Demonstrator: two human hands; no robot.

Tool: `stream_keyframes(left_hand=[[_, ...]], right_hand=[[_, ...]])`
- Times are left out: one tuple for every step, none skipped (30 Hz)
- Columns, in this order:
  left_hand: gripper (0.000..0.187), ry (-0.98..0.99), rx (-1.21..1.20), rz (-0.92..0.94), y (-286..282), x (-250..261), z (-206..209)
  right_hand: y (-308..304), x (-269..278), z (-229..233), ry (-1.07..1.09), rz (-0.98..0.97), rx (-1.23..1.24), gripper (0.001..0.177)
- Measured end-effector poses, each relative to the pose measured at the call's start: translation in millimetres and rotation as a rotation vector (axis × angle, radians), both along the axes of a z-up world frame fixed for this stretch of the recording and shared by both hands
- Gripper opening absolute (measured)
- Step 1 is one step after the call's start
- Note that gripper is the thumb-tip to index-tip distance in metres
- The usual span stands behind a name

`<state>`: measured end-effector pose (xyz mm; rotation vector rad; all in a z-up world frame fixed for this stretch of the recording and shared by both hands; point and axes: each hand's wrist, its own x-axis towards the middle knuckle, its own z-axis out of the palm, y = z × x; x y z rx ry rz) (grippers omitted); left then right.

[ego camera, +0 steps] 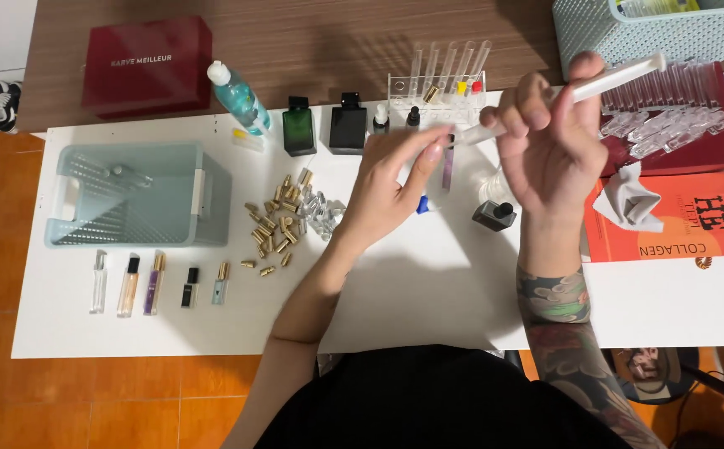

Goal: Cleaning and preparing small perfume bottles and sprayers for sampling or assembly.

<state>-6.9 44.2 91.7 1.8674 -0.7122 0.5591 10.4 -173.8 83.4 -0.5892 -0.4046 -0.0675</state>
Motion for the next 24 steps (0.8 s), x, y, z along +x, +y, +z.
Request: stream_keyframes(left_hand=[[0.025, 0.048, -0.021, -0.059, -0.2, 1.6, -7.9], [0.025, 0.048, -0.019, -0.055, -0.4, 2.1, -11.9], [0.023, 0.078, 0.012, -0.064, -0.1, 2.5, -15.7], [0.022, 0.106, 0.044, -0.072, 0.4, 3.4, -18.9], [0.022, 0.104, 0.047, -0.067, 2.2, 3.2, -18.4], [0.02, 0.081, 0.042, -0.093, 4.0, 3.2, -18.1], [0.018, 0.058, 0.038, -0.12, 6.0, 3.1, -17.9], [0.018, 0.058, 0.038, -0.114, 5.9, 1.7, -15.8], [0.016, 0.089, 0.044, -0.14, 5.9, 0.2, -13.7], [0.014, 0.119, 0.048, -0.168, 5.3, -1.1, -11.7], [0.014, 0.119, 0.046, -0.162, 4.4, -1.4, -11.5], [0.012, 0.114, 0.044, -0.164, 3.6, -2.1, -11.4], [0.01, 0.109, 0.042, -0.166, 2.7, -2.8, -11.2], [0.01, 0.109, 0.041, -0.164, 1.8, -2.8, -11.9], [0.01, 0.12, 0.035, -0.17, 0.7, -2.9, -12.5], [0.01, 0.129, 0.03, -0.178, -0.6, -2.6, -13.0], [0.01, 0.128, 0.029, -0.177, -1.6, -2.4, -14.0], [0.009, 0.114, 0.018, -0.171, -2.5, -3.0, -15.2], [0.009, 0.1, 0.008, -0.164, -3.4, -3.6, -16.4], [0.009, 0.1, 0.008, -0.163, -3.8, -3.1, -17.3], [0.008, 0.096, 0.014, -0.158, -4.3, -2.7, -18.1], [0.007, 0.093, 0.019, -0.153, -4.7, -2.2, -18.9], [0.007, 0.093, 0.02, -0.152, -5.4, -2.1, -20.2], [0.007, 0.094, 0.009, -0.153, -6.1, -2.0, -21.4]], right_hand=[[0.5, -2.1, -2.1, 0.011, 0.047, 0.022, 0.015], [-0.5, -1.4, -1.3, 0.012, 0.051, 0.025, 0.015], [-1.1, -0.8, -0.3, 0.027, 0.104, 0.044, 0.033], [-1.5, 0.6, 1.1, 0.039, 0.158, 0.063, 0.053], [-4.6, 2.4, -0.3, 0.037, 0.163, 0.065, 0.053], [-7.8, 4.7, -1.6, 0.067, 0.197, 0.075, 0.074], [-10.7, 6.8, -3.1, 0.096, 0.23, 0.084, 0.095], [-10.6, 5.9, -1.1, 0.097, 0.236, 0.083, 0.095], [-10.5, 4.9, 0.8, 0.123, 0.263, 0.108, 0.095], [-11.0, 4.0, 3.0, 0.149, 0.288, 0.13, 0.097], [-7.5, 1.3, 10.1, 0.149, 0.293, 0.127, 0.097], [-4.0, -2.3, 17.0, 0.211, 0.265, 0.19, 0.092], [-0.5, -5.8, 23.8, 0.274, 0.238, 0.252, 0.088], [3.6, -8.7, 29.1, 0.274, 0.239, 0.25, 0.088], [7.6, -11.7, 34.4, 0.334, 0.193, 0.318, 0.086], [11.4, -14.6, 39.7, 0.393, 0.146, 0.386, 0.085], [11.6, -14.4, 40.3, 0.392, 0.146, 0.385, 0.085], [12.0, -14.6, 40.5, 0.399, 0.143, 0.403, 0.084], [12.3, -14.8, 40.8, 0.405, 0.141, 0.42, 0.083], [11.2, -13.8, 39.0, 0.405, 0.142, 0.42, 0.083], [10.0, -12.8, 37.3, 0.403, 0.147, 0.414, 0.082], [8.8, -11.8, 35.5, 0.401, 0.152, 0.407, 0.081], [6.5, -10.7, 32.3, 0.401, 0.153, 0.408, 0.081], [4.4, -9.5, 29.0, 0.396, 0.155, 0.385, 0.081]])
